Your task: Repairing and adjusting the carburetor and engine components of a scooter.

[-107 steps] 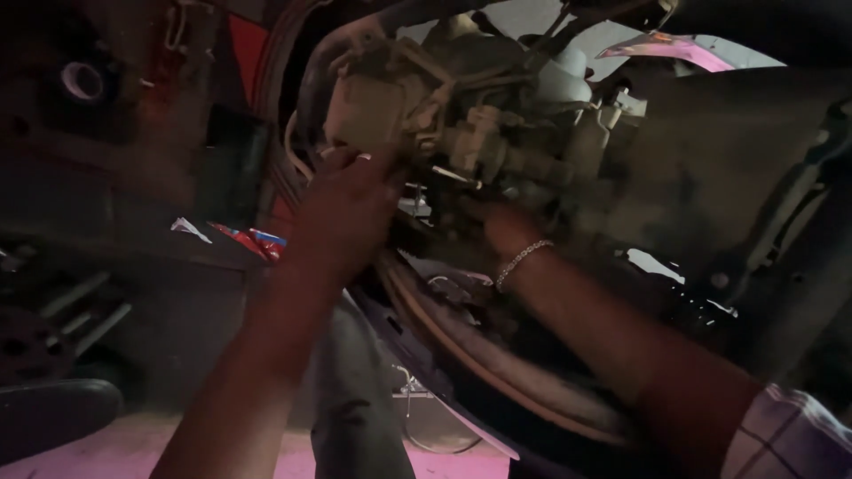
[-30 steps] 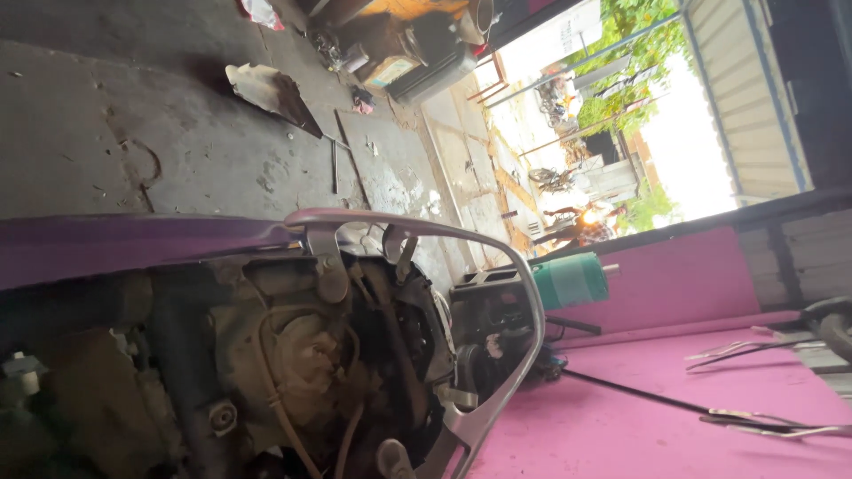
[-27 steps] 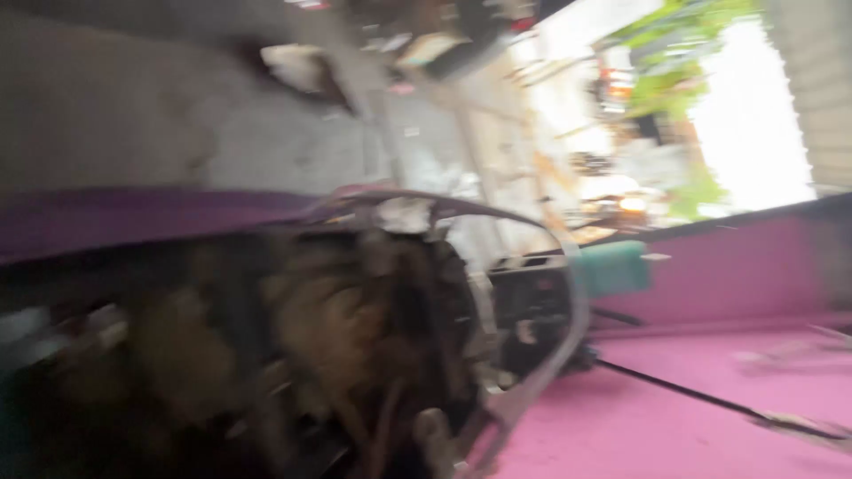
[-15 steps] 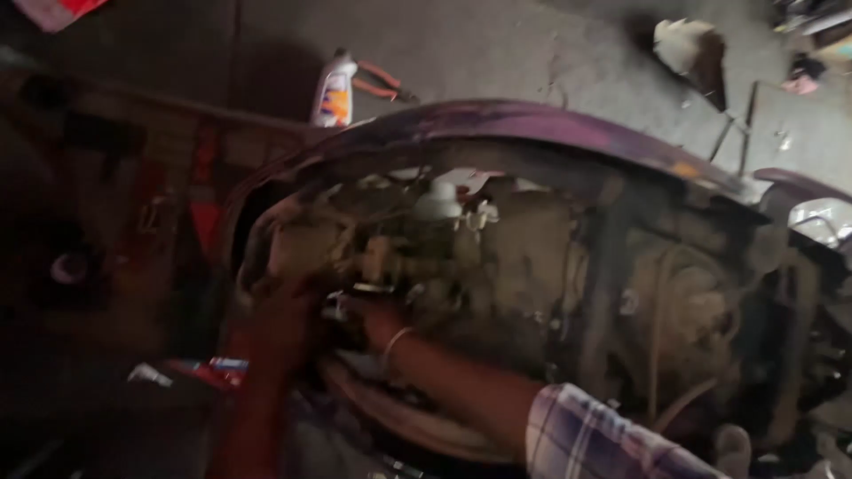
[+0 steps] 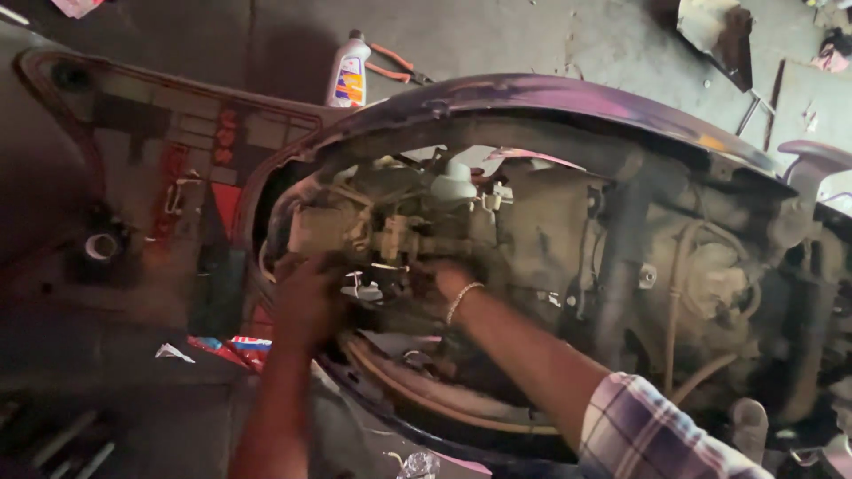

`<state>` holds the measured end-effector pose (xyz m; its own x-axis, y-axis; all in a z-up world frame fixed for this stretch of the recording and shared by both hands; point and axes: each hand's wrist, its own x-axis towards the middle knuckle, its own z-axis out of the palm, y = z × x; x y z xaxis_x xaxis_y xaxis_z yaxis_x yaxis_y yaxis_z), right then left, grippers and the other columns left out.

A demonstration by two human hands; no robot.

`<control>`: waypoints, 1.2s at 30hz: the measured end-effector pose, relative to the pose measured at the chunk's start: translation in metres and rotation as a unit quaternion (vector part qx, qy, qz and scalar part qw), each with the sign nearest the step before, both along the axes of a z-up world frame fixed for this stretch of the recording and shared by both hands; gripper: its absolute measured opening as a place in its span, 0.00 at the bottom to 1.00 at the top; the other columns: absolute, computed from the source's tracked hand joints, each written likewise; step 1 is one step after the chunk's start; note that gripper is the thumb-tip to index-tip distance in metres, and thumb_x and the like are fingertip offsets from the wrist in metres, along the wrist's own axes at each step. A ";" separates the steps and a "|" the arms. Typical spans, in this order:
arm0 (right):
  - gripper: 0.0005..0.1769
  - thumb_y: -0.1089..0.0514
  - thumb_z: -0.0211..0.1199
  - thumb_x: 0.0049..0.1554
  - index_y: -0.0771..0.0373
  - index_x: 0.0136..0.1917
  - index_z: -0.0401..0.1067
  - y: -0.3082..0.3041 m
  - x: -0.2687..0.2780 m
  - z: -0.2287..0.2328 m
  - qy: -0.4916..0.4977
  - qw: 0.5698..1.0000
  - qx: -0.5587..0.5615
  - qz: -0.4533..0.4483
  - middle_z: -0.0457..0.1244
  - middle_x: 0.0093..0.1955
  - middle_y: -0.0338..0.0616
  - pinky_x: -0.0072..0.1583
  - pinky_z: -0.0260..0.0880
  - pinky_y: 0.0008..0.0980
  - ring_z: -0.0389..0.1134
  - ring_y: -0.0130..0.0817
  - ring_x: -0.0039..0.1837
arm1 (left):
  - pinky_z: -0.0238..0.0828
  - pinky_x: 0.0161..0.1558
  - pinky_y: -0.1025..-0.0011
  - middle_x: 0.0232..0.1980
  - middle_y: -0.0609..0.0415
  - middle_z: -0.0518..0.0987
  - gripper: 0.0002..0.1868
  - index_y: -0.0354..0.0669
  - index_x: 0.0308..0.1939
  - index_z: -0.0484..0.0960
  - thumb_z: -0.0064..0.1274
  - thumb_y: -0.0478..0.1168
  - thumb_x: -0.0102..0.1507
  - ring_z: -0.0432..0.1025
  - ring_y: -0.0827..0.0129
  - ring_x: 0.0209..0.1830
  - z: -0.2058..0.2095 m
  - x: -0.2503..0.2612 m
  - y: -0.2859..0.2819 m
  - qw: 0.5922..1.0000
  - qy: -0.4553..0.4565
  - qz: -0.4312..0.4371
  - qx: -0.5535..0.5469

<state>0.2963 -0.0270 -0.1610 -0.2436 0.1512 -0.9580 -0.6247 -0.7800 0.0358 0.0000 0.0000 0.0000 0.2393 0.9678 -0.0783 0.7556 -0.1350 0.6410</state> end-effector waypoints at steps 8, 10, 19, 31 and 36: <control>0.11 0.53 0.61 0.60 0.62 0.48 0.78 -0.007 -0.034 0.046 -0.107 0.980 0.135 0.103 0.70 0.41 0.43 0.46 0.74 0.39 0.71 0.37 0.41 | 0.61 0.64 0.57 0.58 0.58 0.81 0.19 0.53 0.50 0.87 0.52 0.34 0.57 0.73 0.59 0.57 -0.007 0.003 -0.005 0.999 -0.019 -0.010 -0.039; 0.12 0.52 0.61 0.60 0.61 0.49 0.78 0.001 -0.040 0.061 -0.117 0.982 0.102 0.112 0.70 0.41 0.42 0.45 0.74 0.39 0.70 0.37 0.40 | 0.60 0.65 0.56 0.57 0.58 0.81 0.20 0.53 0.49 0.87 0.53 0.34 0.54 0.73 0.59 0.56 -0.004 0.003 0.001 1.000 -0.005 -0.020 0.001; 0.11 0.52 0.62 0.62 0.62 0.49 0.77 -0.019 -0.050 0.028 -0.038 0.997 0.070 0.006 0.70 0.43 0.44 0.48 0.75 0.39 0.71 0.38 0.44 | 0.58 0.66 0.58 0.55 0.58 0.81 0.19 0.51 0.46 0.88 0.54 0.34 0.52 0.74 0.61 0.53 -0.002 0.004 -0.002 1.000 0.022 -0.022 0.006; 0.13 0.52 0.66 0.53 0.65 0.43 0.81 0.008 0.013 0.084 -0.490 0.676 0.161 0.526 0.71 0.43 0.53 0.48 0.71 0.44 0.72 0.46 0.44 | 0.67 0.60 0.54 0.62 0.57 0.77 0.24 0.51 0.50 0.86 0.59 0.34 0.49 0.67 0.44 0.62 0.007 -0.015 0.007 0.993 0.044 -0.076 -0.073; 0.11 0.52 0.71 0.50 0.60 0.43 0.82 0.013 -0.012 0.118 -0.369 0.778 0.157 0.484 0.72 0.37 0.41 0.45 0.70 0.31 0.72 0.29 0.39 | 0.70 0.59 0.55 0.62 0.62 0.78 0.24 0.53 0.53 0.86 0.58 0.33 0.52 0.66 0.44 0.63 0.001 -0.017 0.006 0.994 0.052 -0.083 -0.054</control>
<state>0.2845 -0.0138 -0.0434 0.2096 0.4936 -0.8440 0.4998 -0.7960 -0.3415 -0.0168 0.0060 0.0014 0.3809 0.9001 -0.2116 0.7916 -0.1991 0.5777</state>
